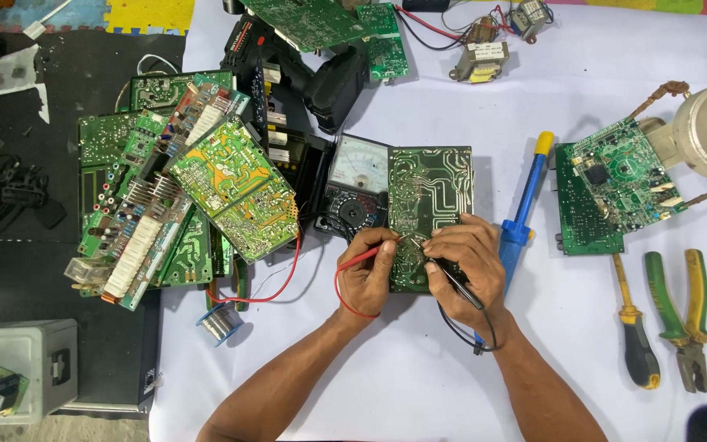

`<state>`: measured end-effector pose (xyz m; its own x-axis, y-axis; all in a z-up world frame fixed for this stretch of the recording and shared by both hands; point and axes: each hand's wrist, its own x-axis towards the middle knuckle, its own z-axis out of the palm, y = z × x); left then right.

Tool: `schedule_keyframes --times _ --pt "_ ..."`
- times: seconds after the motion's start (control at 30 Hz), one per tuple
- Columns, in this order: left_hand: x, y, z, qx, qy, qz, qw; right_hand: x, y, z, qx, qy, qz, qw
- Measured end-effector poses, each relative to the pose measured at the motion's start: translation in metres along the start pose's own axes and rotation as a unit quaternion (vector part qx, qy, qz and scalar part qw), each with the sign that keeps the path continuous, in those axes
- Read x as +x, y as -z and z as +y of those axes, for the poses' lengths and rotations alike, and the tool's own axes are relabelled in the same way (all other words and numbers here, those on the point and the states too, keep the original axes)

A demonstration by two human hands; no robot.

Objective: Testing electronic components on a circuit board using an analog multimeter.

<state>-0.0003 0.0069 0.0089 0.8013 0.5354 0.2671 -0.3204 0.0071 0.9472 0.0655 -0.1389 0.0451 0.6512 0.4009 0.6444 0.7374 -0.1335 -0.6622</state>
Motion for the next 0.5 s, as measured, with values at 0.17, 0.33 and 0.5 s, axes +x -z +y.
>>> schedule_keyframes --times 0.17,0.33,0.5 --pt "0.004 0.000 0.002 0.025 -0.012 -0.018 0.999 0.000 -0.001 -0.001 -0.014 -0.012 0.009 1.000" --pt "0.001 0.000 0.002 0.027 -0.026 -0.017 0.999 -0.003 -0.001 0.000 -0.020 -0.005 -0.002 1.000" --pt "-0.005 0.001 0.001 0.045 0.065 -0.022 0.997 0.006 0.002 -0.014 -0.077 -0.011 -0.029 0.997"
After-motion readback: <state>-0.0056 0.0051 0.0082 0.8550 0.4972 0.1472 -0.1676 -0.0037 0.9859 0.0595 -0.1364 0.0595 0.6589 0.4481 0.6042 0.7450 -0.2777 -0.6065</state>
